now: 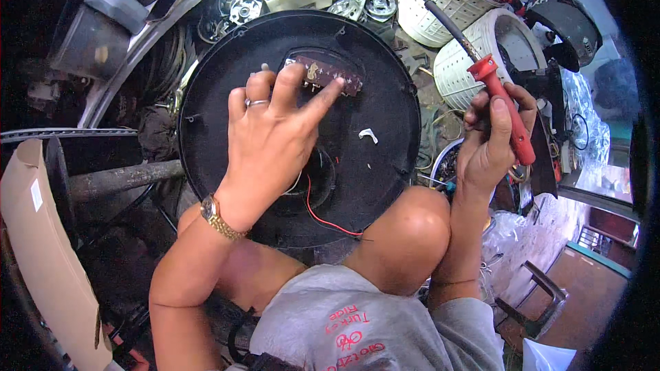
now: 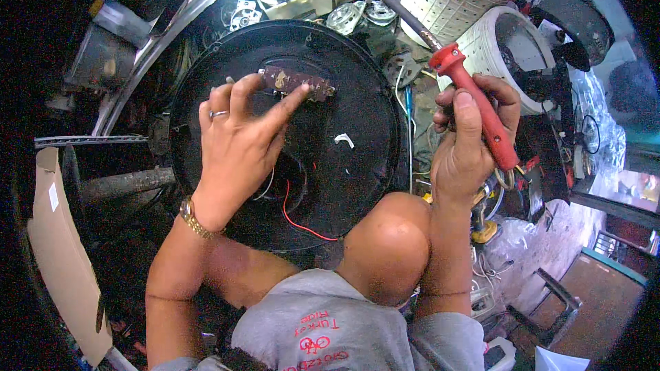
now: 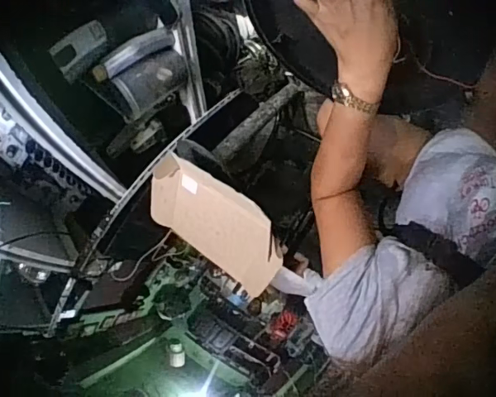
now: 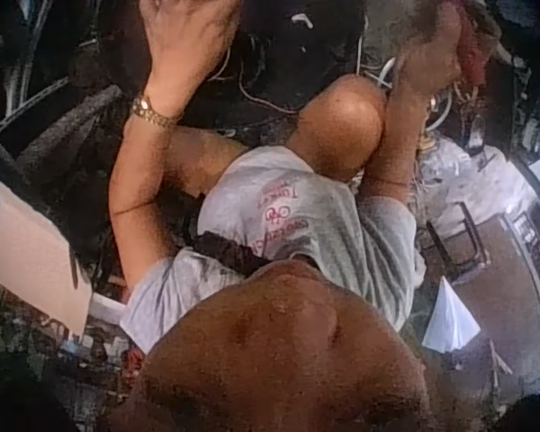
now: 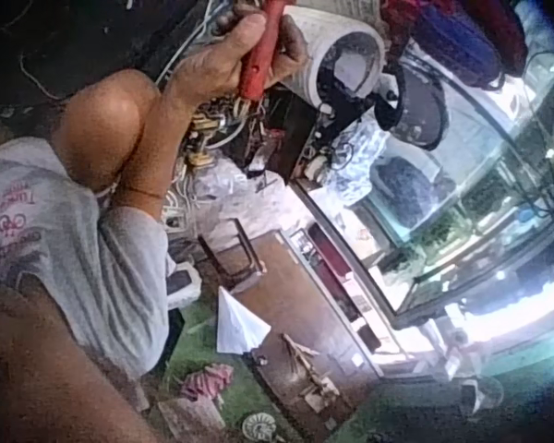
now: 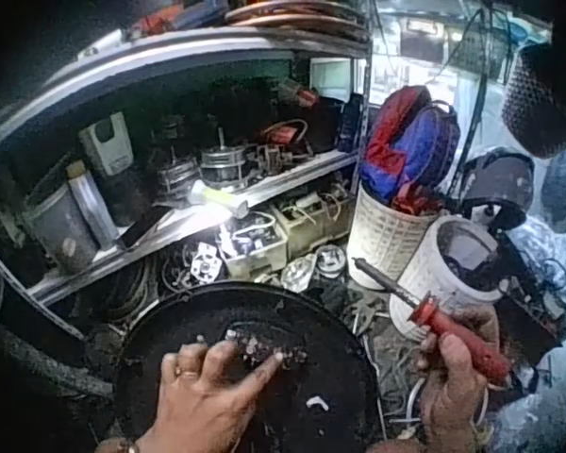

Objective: The person solders and strips wires on a fan base component. They use a soldering iron to attach wires to a circuit board and pliers to strip and move wires.

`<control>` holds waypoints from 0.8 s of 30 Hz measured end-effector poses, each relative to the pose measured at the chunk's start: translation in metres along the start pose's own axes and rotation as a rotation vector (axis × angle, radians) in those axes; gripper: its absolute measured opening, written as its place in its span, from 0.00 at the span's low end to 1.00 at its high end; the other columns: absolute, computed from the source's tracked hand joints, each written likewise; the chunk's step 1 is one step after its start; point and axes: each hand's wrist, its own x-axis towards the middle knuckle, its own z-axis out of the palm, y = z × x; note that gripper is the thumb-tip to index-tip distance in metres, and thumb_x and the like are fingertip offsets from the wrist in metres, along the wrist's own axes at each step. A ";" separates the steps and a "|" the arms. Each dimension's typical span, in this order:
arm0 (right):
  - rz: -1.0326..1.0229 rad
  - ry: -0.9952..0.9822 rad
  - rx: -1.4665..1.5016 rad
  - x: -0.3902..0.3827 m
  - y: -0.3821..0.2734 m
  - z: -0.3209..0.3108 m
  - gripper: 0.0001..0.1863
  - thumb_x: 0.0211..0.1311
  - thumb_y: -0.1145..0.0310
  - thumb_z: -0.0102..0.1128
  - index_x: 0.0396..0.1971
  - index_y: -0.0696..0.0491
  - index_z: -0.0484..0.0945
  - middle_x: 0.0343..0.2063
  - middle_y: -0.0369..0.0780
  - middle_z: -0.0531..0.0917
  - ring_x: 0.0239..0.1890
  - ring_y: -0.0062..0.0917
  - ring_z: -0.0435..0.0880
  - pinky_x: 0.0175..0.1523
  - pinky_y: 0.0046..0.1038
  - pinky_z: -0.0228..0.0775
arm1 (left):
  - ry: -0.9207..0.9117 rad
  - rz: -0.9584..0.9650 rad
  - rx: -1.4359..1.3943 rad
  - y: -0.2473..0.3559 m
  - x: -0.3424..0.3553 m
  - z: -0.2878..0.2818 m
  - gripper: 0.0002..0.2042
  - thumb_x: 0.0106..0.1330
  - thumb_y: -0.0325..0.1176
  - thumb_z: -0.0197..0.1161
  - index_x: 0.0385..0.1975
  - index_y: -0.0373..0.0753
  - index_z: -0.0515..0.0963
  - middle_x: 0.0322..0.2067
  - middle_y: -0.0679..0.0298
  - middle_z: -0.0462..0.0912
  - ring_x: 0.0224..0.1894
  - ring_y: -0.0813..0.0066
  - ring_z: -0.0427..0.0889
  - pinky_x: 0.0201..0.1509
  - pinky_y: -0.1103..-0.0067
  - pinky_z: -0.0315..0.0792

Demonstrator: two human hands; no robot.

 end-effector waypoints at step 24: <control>0.048 -0.344 -0.162 -0.013 -0.006 0.015 0.11 0.48 0.72 0.63 0.30 0.59 0.72 0.26 0.39 0.75 0.26 0.20 0.73 0.34 0.21 0.66 | 0.197 -0.339 -0.580 -0.041 0.003 0.022 0.16 0.48 0.30 0.66 0.38 0.43 0.75 0.32 0.64 0.72 0.38 0.63 0.72 0.43 0.67 0.63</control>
